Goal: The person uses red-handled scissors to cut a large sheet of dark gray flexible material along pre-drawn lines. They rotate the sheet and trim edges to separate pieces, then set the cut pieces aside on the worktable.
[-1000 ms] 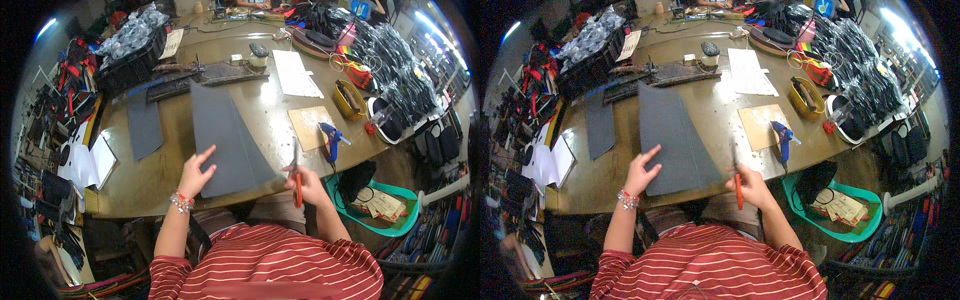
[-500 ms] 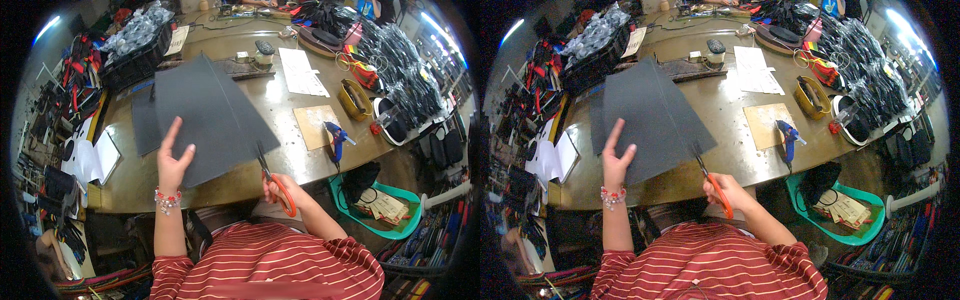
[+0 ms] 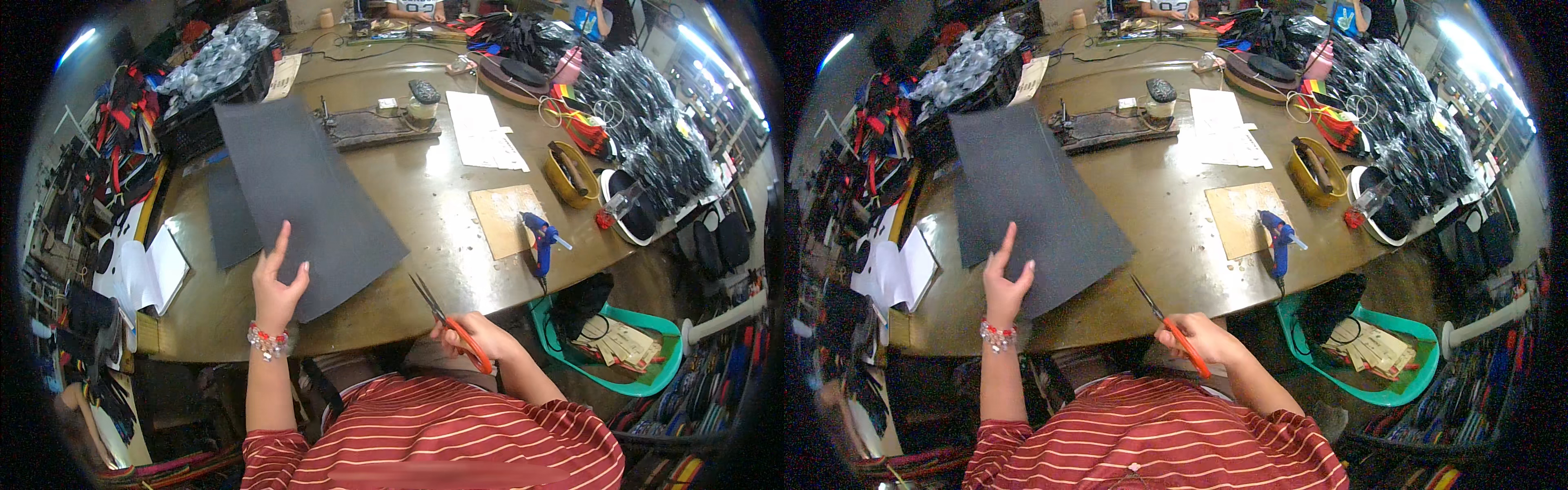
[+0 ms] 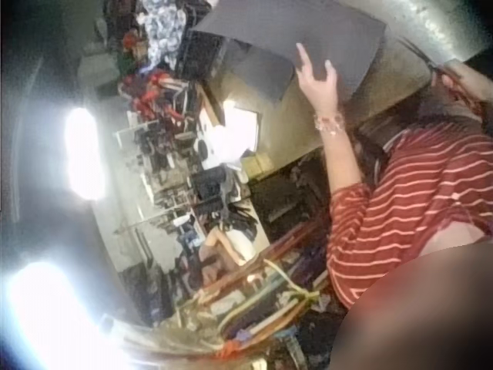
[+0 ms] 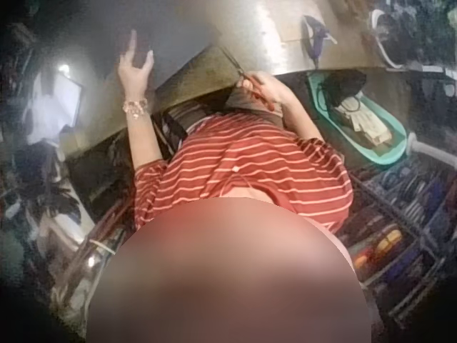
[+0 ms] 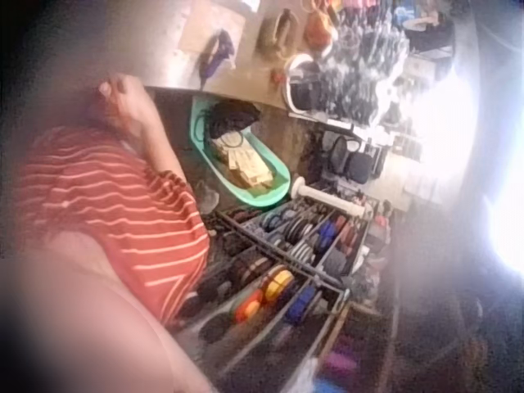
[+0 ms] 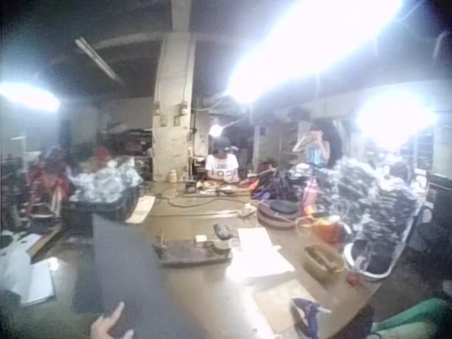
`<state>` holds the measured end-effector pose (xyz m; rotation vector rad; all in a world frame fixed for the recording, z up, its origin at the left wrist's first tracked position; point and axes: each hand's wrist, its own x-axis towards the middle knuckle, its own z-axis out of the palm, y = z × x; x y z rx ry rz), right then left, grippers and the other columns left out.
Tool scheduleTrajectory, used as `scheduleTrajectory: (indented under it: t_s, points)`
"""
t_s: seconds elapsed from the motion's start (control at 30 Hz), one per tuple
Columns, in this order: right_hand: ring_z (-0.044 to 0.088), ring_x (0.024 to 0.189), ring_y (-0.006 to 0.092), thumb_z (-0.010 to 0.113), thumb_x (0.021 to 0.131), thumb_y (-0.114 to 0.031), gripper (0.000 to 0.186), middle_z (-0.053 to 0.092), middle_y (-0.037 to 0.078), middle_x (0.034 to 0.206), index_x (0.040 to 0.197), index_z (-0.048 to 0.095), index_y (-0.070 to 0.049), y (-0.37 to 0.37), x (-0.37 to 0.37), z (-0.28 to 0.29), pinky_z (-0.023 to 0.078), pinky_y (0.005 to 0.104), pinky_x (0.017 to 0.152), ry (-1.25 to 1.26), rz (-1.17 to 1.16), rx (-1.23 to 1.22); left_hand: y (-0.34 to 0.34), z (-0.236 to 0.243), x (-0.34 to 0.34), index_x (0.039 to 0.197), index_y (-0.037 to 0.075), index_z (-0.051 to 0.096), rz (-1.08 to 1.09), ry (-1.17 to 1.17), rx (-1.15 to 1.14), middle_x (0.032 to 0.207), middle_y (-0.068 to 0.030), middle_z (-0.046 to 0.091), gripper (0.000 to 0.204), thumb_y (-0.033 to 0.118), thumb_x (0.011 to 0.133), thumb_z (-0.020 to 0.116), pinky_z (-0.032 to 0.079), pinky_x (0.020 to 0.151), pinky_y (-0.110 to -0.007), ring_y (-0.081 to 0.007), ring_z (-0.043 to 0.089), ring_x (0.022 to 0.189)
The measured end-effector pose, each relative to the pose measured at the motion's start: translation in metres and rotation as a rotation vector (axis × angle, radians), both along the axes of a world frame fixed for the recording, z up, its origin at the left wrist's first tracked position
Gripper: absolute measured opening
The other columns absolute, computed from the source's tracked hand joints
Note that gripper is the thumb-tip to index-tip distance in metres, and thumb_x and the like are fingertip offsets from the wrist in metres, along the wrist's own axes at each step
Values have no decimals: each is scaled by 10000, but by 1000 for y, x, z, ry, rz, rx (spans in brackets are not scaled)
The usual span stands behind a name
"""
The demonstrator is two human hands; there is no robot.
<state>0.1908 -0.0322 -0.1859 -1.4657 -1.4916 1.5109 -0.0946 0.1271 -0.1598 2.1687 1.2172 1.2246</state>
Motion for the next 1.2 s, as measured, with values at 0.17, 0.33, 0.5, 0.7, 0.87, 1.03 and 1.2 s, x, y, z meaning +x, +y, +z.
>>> scheduleTrajectory:
  t_s: [0.17,0.33,0.5,0.7,0.87,1.03,1.2]
  points:
    - [553,635,181,581,807,-385,377,572,96,682,836,547,-11,14,-18,4,444,308,588,18,30,179,-3,34,-3,1288,80,426,17,-205,165,1237,-82,506,649,24,672,622,326,948,-305,-174,491,1077]
    - [477,590,152,592,794,-368,358,511,66,631,752,482,-30,28,-36,14,411,299,559,216,-64,271,-7,42,0,1280,35,421,-42,-289,197,1286,-77,462,642,13,670,619,311,965,-308,-165,475,1098]
    - [445,583,113,590,792,-377,367,481,33,617,732,470,-36,34,-33,24,392,270,542,212,-63,266,-8,43,3,1278,34,422,-62,-290,223,1290,-77,459,642,11,668,621,301,974,-305,-161,469,1107]
    - [467,569,74,590,638,-683,651,455,-10,654,776,470,-59,33,-30,27,399,201,514,239,-85,216,-8,41,5,1277,31,423,-63,-289,183,1278,-78,471,638,13,670,620,313,960,-297,-159,478,1092]
    - [475,579,76,588,654,-672,640,466,-1,666,778,474,-55,33,-27,28,407,203,516,229,-77,214,-8,39,6,1276,29,425,-67,-258,184,1274,-82,476,635,16,672,619,332,939,-289,-159,493,1071]
    - [470,567,74,580,641,-692,661,466,1,655,775,474,-53,33,-27,26,411,204,518,127,-80,264,-7,38,5,1274,28,425,-68,-265,198,1280,-89,470,638,22,669,625,338,936,-289,-156,498,1071]
    - [458,580,116,582,752,-551,533,481,35,606,718,477,-29,32,-28,22,386,274,520,166,-92,328,-9,37,4,1273,26,425,-78,-253,205,1278,-90,471,635,22,670,624,338,939,-291,-163,502,1073]
